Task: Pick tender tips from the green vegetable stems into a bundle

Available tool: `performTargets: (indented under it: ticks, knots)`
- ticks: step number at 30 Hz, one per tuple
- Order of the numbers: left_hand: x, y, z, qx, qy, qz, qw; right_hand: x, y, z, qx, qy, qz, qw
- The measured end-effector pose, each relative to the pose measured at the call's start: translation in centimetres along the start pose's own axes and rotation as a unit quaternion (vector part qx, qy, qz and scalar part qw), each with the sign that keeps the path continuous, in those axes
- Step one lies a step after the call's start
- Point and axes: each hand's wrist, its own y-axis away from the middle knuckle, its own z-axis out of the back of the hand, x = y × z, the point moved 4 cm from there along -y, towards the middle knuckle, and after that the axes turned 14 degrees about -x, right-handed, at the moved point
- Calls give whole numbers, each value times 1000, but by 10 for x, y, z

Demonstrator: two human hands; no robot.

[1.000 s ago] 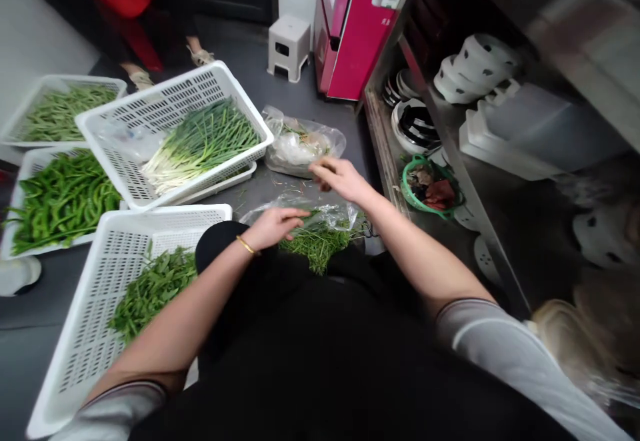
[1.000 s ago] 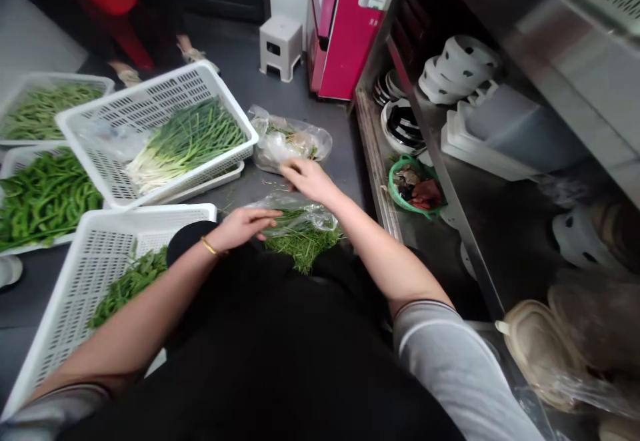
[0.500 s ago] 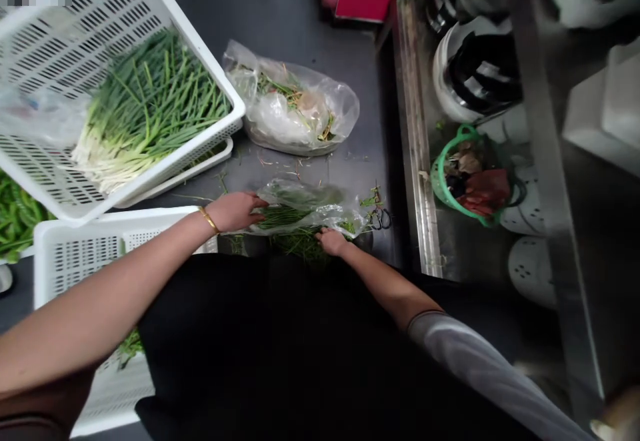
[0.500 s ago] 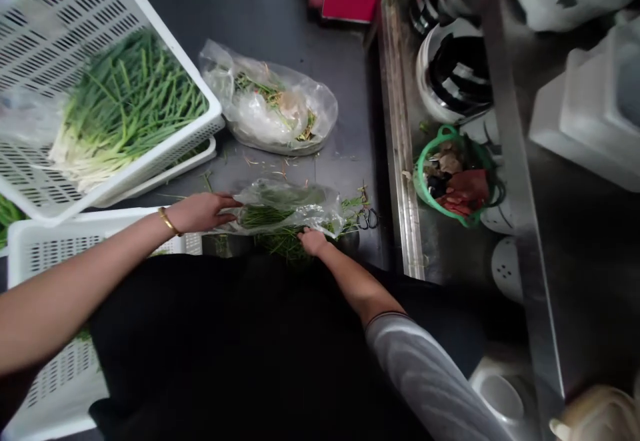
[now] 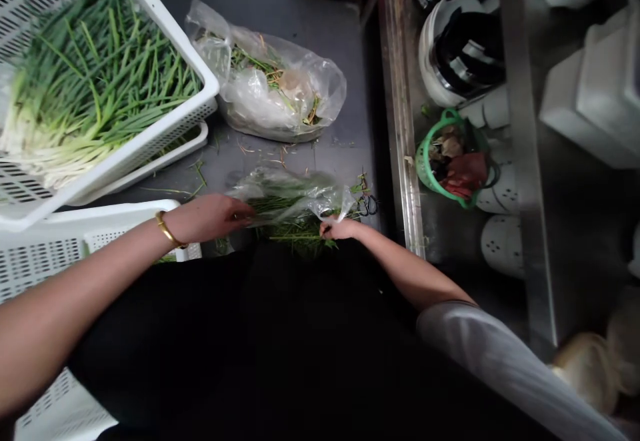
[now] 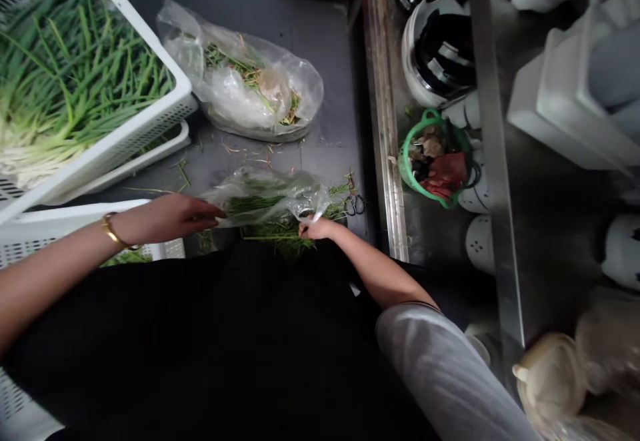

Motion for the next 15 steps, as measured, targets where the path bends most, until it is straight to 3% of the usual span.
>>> performTargets:
  ticks: [3, 4, 8, 10, 12, 15]
  knots:
    - [-30, 9, -19, 54, -57, -48, 996, 5, 22, 7, -7, -41, -22, 999]
    - [-41, 11, -26, 39, -75, -57, 995, 6, 29, 7, -14, -54, -26, 998]
    - [-90, 10, -57, -158, -110, -94, 977, 19, 59, -3, -16, -107, -18, 994]
    - [-109, 8, -78, -200, -122, -126, 964, 29, 77, -7, -1, -129, -3, 992]
    - [-117, 7, -96, -179, -117, -128, 968, 39, 95, -7, 10, -163, 16, 986]
    - [-116, 10, -107, -57, -42, -113, 991, 47, 123, 4, 0, -262, 34, 965]
